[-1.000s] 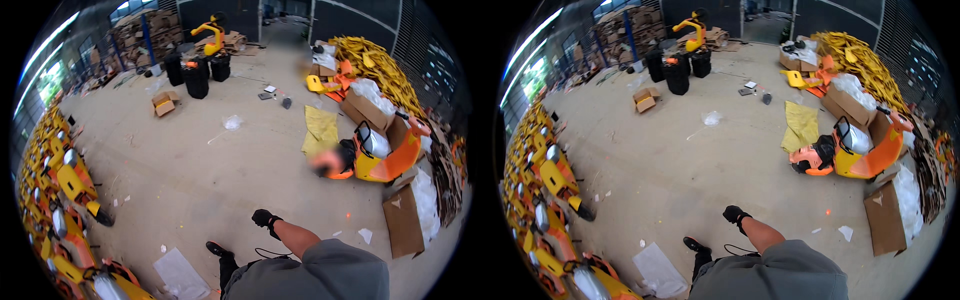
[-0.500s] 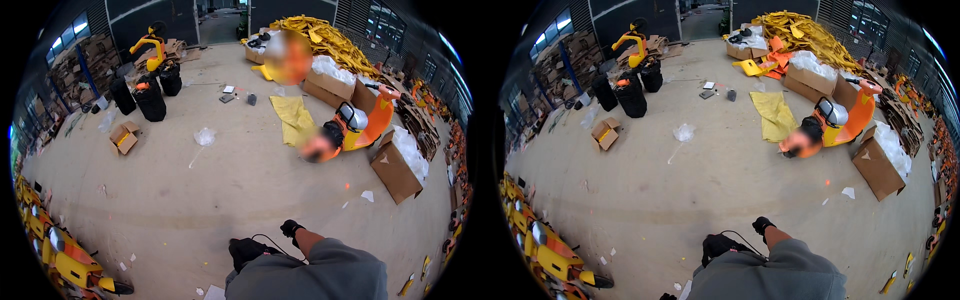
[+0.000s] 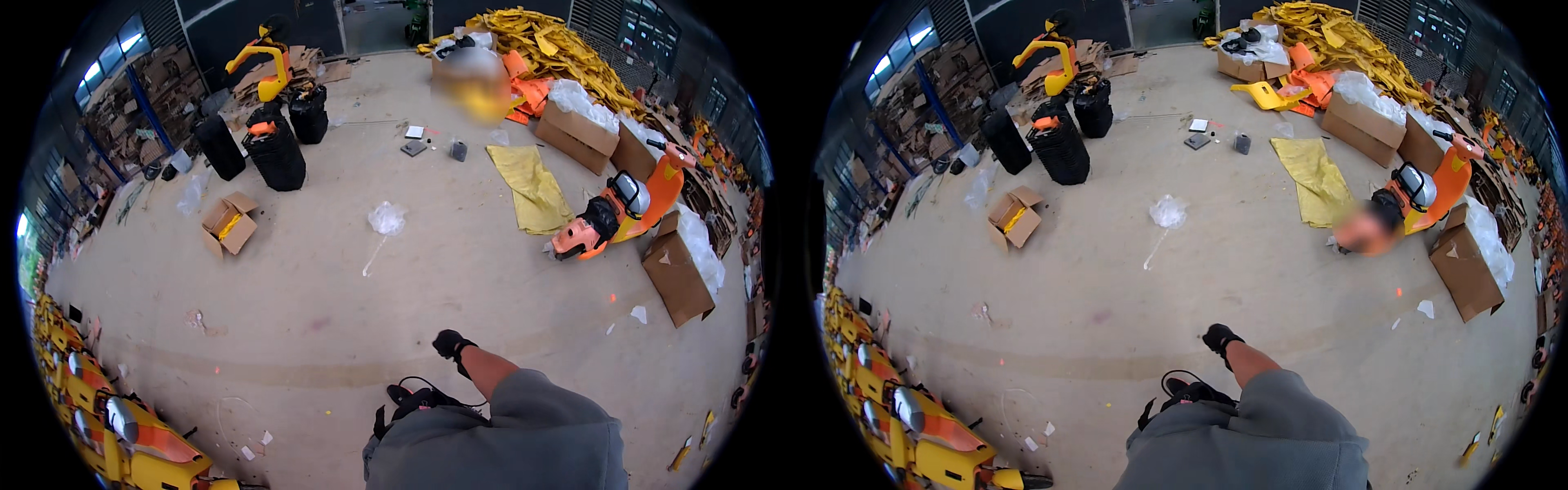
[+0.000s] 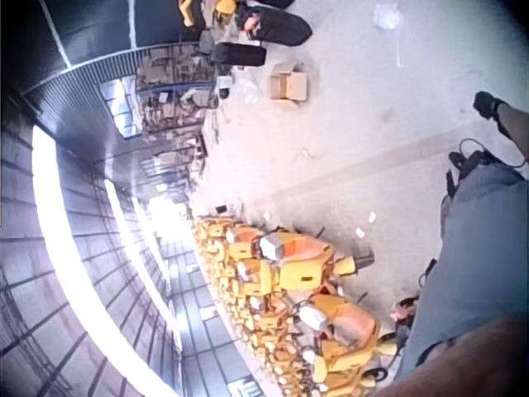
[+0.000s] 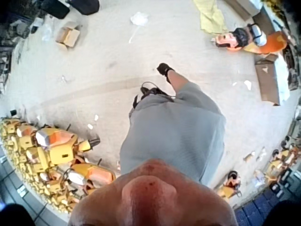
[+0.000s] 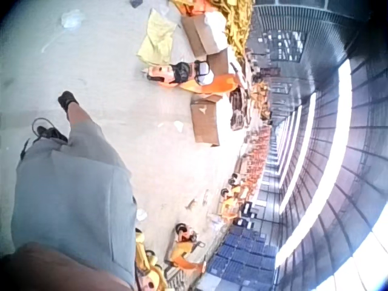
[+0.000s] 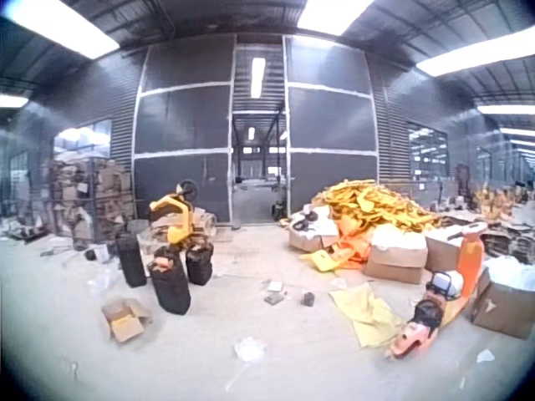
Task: The person walks through an assembly floor, picks up yellow plastic fairing components from a box and the ground, and begins aligning and snapping them together before attaching them to a scooter frame.
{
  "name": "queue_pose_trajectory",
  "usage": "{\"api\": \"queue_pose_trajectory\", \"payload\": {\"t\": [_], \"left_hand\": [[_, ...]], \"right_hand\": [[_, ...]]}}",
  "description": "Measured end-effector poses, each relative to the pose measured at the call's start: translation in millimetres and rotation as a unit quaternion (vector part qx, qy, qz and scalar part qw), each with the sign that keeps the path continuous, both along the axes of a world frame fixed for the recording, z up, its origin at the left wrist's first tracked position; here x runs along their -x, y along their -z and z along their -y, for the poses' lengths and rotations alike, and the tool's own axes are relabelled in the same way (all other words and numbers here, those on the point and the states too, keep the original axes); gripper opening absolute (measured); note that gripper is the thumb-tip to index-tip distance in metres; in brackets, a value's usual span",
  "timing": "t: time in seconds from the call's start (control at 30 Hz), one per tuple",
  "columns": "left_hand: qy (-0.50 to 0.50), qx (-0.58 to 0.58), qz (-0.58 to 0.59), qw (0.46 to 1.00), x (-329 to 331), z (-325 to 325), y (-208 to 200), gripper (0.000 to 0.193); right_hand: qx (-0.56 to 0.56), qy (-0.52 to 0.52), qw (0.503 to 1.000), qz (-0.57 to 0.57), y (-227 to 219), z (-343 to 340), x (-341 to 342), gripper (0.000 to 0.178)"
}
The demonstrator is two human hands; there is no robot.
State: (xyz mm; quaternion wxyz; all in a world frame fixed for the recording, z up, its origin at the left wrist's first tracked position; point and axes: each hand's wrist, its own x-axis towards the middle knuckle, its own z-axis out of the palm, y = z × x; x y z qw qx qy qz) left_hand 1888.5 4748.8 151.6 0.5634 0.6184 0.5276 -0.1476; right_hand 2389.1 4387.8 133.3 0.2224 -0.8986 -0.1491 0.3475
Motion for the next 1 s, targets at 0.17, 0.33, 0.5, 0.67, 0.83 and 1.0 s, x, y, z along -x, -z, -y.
{"api": "queue_pose_trajectory", "payload": {"t": [0.17,0.33,0.5,0.67,0.83,1.0], "left_hand": [[0.046,-0.026,-0.006,0.999,-31,-99,0,0.037],[0.168,-0.069,-0.018,0.983,-55,-207,12,0.027],[0.308,-0.149,-0.017,0.939,-67,-326,9,0.020],[0.441,-0.220,0.010,0.870,-98,-434,18,0.019],[-0.039,0.444,0.162,0.880,-156,-516,38,0.017],[0.561,-0.032,0.205,0.801,-233,-490,48,0.013]], "right_hand": [[-0.180,-0.051,0.982,-0.031,-34,-158,-38,0.019],[-0.114,-0.015,0.993,0.014,-37,-211,-39,0.033],[0.070,0.227,0.967,-0.092,-6,-196,15,0.033],[0.089,0.208,0.967,-0.113,19,-175,86,0.035],[0.054,0.328,0.922,-0.197,5,-216,87,0.024],[0.187,-0.071,0.979,0.041,39,-217,45,0.020]]}}
